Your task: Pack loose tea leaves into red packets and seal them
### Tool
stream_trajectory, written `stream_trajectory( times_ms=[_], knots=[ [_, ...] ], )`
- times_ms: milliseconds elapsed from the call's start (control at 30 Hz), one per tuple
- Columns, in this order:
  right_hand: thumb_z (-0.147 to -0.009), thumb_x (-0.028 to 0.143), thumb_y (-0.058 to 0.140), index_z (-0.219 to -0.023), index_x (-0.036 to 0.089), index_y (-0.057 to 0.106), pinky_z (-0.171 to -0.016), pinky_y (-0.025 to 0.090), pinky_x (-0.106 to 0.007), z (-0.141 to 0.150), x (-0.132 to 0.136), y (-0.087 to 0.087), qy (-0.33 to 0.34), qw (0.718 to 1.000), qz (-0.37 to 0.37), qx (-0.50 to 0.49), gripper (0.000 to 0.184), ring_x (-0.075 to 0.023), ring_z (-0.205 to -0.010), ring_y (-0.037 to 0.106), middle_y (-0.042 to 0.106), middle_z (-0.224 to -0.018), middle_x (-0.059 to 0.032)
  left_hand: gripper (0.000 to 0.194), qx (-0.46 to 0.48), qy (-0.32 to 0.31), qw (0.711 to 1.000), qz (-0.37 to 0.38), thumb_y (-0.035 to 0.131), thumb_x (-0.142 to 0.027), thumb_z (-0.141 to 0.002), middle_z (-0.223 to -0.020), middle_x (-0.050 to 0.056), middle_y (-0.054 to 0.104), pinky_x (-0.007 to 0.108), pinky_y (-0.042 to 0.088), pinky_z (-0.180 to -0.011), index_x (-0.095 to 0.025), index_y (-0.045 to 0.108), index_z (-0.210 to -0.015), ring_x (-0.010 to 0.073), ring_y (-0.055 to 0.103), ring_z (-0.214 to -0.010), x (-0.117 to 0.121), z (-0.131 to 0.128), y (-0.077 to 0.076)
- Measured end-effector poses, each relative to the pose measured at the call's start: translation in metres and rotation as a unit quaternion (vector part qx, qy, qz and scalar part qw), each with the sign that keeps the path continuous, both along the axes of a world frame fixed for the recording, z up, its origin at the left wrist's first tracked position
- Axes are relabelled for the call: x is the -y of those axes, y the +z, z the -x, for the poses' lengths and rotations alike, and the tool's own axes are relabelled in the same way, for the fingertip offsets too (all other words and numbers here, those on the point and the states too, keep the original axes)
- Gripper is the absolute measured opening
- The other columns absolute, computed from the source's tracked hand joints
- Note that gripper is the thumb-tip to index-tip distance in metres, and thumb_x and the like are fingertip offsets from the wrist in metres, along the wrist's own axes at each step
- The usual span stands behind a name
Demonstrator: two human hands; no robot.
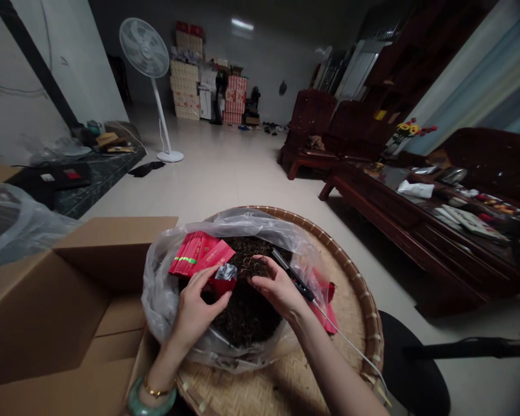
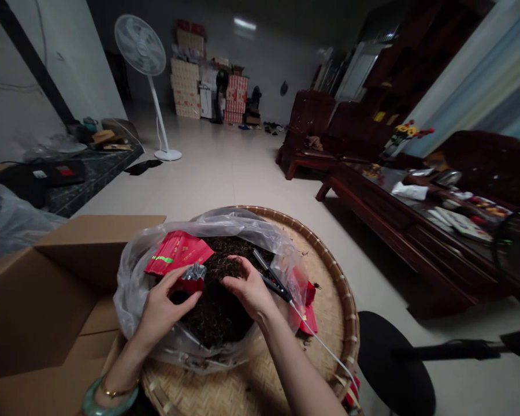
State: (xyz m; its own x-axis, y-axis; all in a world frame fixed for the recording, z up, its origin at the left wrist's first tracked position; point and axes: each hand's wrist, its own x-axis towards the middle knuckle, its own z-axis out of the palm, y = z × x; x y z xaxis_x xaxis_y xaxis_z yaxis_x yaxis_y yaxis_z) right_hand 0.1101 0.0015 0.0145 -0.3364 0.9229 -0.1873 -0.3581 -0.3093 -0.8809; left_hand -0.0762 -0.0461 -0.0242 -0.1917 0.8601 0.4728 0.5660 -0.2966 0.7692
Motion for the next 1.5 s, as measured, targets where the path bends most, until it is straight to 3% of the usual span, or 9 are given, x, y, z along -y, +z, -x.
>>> stream_trajectory(
  times_ms=[133,233,467,667,867,1100,1233,1367,1500],
  knots=[
    [-0.059,0.027,0.077,-0.096,0.022,0.057,-0.047,0.050,-0.019,-0.003,-0.002,-0.004,-0.039,0.985,-0.092,0.139,0.043,-0.0124,-0.073,0.056,0.057,-0.093,0.0009,0.042,0.004,-0.006,1.000,0.005,0.067,-0.028,-0.071,-0.109,0.010,0.065,0.037,0.055,-0.082,-0.017,0.060,-0.111,0.0232,0.063,-0.097,-0.001,-0.001,0.001],
    [-0.063,0.033,0.075,-0.094,0.021,0.053,-0.036,0.043,-0.015,-0.005,-0.003,-0.003,-0.025,0.981,-0.102,0.161,0.040,-0.0112,-0.063,0.056,0.055,-0.080,0.0024,0.043,0.005,-0.009,1.000,0.010,0.067,-0.028,-0.071,-0.109,0.010,0.065,0.036,0.055,-0.082,-0.016,0.060,-0.112,0.0228,0.064,-0.097,-0.002,-0.003,0.001],
    [-0.061,0.026,0.078,-0.103,0.021,0.053,-0.048,0.053,-0.021,-0.012,-0.004,0.004,0.042,0.998,-0.001,0.040,0.049,-0.0146,-0.066,0.067,0.061,-0.083,0.0019,0.041,0.001,-0.014,1.000,0.000,0.067,-0.026,-0.070,-0.106,0.009,0.067,0.032,0.056,-0.076,-0.017,0.061,-0.110,0.0220,0.064,-0.095,-0.004,-0.009,0.003],
    [-0.061,0.019,0.079,-0.104,0.018,0.060,-0.077,0.055,-0.025,-0.018,-0.006,0.013,0.047,0.994,0.081,-0.053,0.047,-0.0156,-0.084,0.069,0.068,-0.093,-0.0013,0.042,-0.016,-0.016,1.000,-0.006,0.067,-0.025,-0.070,-0.107,0.009,0.067,0.033,0.056,-0.075,-0.017,0.060,-0.111,0.0221,0.064,-0.094,-0.005,-0.008,0.003],
    [-0.061,0.020,0.080,-0.100,0.017,0.061,-0.081,0.054,-0.023,-0.030,-0.007,0.032,0.037,0.998,0.043,-0.016,0.044,-0.0149,-0.084,0.069,0.067,-0.096,-0.0021,0.042,-0.073,-0.019,0.997,-0.029,0.067,-0.022,-0.071,-0.108,0.007,0.066,0.039,0.052,-0.086,-0.020,0.058,-0.112,0.0232,0.062,-0.099,-0.007,-0.013,0.006],
    [-0.062,0.023,0.078,-0.100,0.021,0.060,-0.079,0.054,-0.029,-0.036,-0.012,0.062,0.091,0.988,-0.055,0.108,0.042,-0.0135,-0.081,0.064,0.061,-0.099,-0.0003,0.047,-0.115,-0.028,0.992,-0.046,0.065,-0.017,-0.070,-0.111,0.008,0.064,0.043,0.048,-0.090,-0.018,0.054,-0.116,0.0253,0.058,-0.102,-0.011,-0.025,0.012],
    [-0.068,0.023,0.071,-0.101,0.022,0.060,-0.074,0.053,-0.031,-0.032,-0.014,0.066,0.123,0.950,-0.162,0.237,0.035,-0.0141,-0.078,0.060,0.061,-0.096,-0.0006,0.048,-0.111,-0.035,0.992,-0.044,0.063,-0.015,-0.070,-0.112,0.008,0.064,0.044,0.048,-0.091,-0.019,0.054,-0.117,0.0255,0.057,-0.104,-0.011,-0.030,0.014],
    [-0.072,0.014,0.062,-0.102,0.020,0.061,-0.085,0.047,-0.036,-0.026,-0.011,0.066,0.109,0.859,-0.307,0.394,0.031,-0.0192,-0.092,0.059,0.064,-0.099,-0.0028,0.048,-0.108,-0.041,0.993,-0.039,0.063,-0.015,-0.070,-0.111,0.008,0.063,0.044,0.047,-0.092,-0.020,0.054,-0.117,0.0258,0.057,-0.104,-0.009,-0.033,0.014],
    [-0.071,0.007,0.061,-0.103,0.019,0.060,-0.086,0.046,-0.038,-0.020,-0.006,0.068,0.102,0.780,-0.387,0.481,0.034,-0.0206,-0.093,0.058,0.064,-0.099,-0.0054,0.048,-0.109,-0.045,0.993,-0.028,0.063,-0.015,-0.070,-0.111,0.008,0.063,0.045,0.048,-0.091,-0.020,0.053,-0.117,0.0258,0.057,-0.103,-0.009,-0.034,0.011]
  ],
)
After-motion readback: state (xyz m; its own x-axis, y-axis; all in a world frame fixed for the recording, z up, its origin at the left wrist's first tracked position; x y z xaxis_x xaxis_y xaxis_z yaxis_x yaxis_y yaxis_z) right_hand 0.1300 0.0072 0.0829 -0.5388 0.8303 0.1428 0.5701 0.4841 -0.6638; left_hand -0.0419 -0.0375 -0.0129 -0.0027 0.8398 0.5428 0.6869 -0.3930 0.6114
